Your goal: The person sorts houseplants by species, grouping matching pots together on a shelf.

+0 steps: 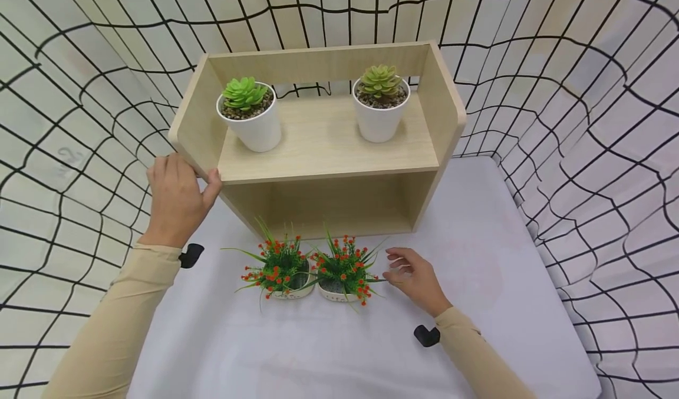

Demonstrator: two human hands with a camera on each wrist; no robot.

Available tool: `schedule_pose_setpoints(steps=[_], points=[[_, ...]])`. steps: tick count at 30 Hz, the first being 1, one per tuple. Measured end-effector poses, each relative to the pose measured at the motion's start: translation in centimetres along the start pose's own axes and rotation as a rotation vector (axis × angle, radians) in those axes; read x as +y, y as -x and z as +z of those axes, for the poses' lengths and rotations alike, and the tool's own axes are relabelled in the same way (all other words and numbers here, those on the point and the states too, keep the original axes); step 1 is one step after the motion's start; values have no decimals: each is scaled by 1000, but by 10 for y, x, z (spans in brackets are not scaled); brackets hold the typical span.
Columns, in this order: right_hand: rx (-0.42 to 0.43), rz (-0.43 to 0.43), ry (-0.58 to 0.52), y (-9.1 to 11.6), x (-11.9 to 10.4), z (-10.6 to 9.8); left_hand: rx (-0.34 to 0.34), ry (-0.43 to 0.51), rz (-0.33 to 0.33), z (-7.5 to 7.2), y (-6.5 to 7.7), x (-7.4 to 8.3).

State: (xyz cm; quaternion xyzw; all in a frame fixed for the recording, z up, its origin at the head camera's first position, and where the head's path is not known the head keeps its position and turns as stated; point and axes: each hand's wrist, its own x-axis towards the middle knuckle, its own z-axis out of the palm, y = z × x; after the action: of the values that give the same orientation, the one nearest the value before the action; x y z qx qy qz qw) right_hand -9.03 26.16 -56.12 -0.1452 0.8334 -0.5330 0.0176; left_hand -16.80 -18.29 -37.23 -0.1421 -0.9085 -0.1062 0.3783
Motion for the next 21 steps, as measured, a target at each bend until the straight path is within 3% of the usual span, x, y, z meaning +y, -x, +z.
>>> schedule_pose_setpoints(steps=[7, 16, 21], points=[[-167, -12, -10, 2, 3, 19, -18, -17, 4, 1, 0, -1], [-136, -58, 1, -1, 0, 39, -6, -15, 11, 2, -1, 0], [-152, 14, 7, -3, -3, 48, 7, -16, 6, 1, -1, 1]])
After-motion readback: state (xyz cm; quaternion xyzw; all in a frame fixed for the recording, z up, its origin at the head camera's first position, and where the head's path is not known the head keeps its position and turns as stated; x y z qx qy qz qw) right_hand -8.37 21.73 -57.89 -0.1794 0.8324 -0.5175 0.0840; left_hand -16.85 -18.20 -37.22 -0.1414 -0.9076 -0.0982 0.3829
